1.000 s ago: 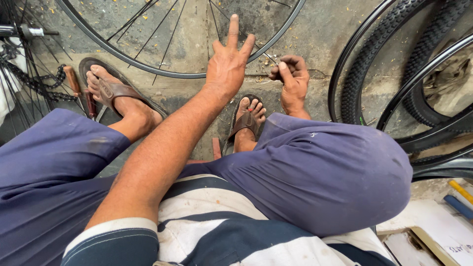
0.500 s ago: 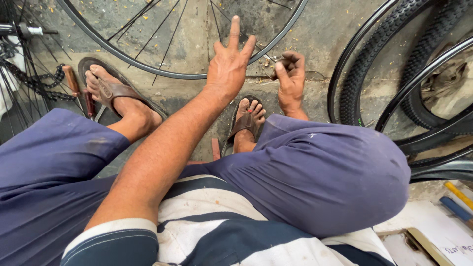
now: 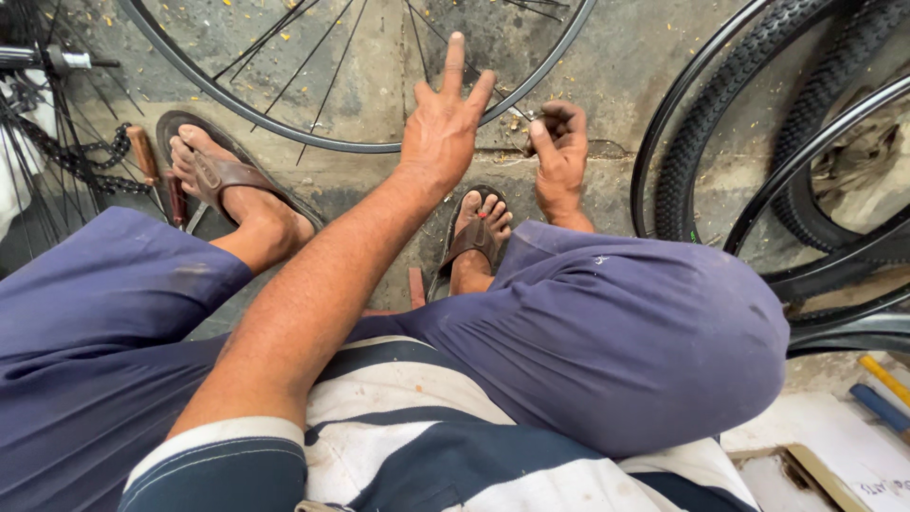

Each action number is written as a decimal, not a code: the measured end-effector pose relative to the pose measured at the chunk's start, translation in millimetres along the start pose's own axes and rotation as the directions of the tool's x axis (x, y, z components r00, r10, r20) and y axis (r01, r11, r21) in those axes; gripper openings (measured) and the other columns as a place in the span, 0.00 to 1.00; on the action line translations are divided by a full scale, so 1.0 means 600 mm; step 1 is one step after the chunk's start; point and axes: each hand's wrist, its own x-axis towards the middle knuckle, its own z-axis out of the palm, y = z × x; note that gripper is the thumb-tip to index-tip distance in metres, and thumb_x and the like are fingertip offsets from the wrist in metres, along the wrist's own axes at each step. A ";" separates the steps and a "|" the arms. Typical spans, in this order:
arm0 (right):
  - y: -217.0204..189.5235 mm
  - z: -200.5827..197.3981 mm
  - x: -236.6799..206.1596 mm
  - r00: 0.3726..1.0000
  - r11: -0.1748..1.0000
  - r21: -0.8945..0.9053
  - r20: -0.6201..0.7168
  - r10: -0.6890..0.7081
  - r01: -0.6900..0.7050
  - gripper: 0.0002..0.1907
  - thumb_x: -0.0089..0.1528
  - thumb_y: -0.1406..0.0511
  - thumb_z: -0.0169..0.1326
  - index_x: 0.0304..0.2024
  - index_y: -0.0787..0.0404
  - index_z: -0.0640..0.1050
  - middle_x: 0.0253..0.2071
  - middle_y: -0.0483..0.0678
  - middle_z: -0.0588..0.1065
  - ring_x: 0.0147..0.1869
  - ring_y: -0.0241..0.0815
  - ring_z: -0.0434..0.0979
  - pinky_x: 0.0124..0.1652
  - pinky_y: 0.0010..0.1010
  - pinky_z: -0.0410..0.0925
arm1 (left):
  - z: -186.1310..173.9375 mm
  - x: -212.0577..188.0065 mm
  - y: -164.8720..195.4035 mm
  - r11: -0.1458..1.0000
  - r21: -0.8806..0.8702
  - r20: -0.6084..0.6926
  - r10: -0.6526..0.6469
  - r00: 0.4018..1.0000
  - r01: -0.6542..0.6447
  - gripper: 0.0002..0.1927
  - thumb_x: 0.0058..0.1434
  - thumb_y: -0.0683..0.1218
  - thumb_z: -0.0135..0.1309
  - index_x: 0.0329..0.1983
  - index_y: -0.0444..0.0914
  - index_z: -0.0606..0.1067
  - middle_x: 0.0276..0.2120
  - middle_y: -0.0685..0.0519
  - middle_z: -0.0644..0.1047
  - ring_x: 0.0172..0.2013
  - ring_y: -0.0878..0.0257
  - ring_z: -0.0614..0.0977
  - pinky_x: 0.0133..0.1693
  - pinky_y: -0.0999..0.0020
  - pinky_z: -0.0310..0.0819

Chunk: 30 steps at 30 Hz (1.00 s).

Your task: The person assembles a bicycle wheel by tightening spokes, attaching a rim, and inserting spokes into the hub. They handle the wheel, rim, and spokes, using a spoke wrench to tighten the nipples.

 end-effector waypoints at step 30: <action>-0.034 -0.021 0.054 0.980 0.980 0.045 -0.049 0.195 -0.193 0.11 0.70 0.67 0.58 0.53 0.61 0.73 0.39 0.48 0.77 0.38 0.37 0.79 0.38 0.28 0.74 | -0.058 -0.022 -0.043 0.964 -0.263 0.354 0.059 0.934 0.039 0.29 0.63 0.62 0.66 0.54 0.40 0.71 0.44 0.41 0.80 0.44 0.40 0.81 0.44 0.46 0.73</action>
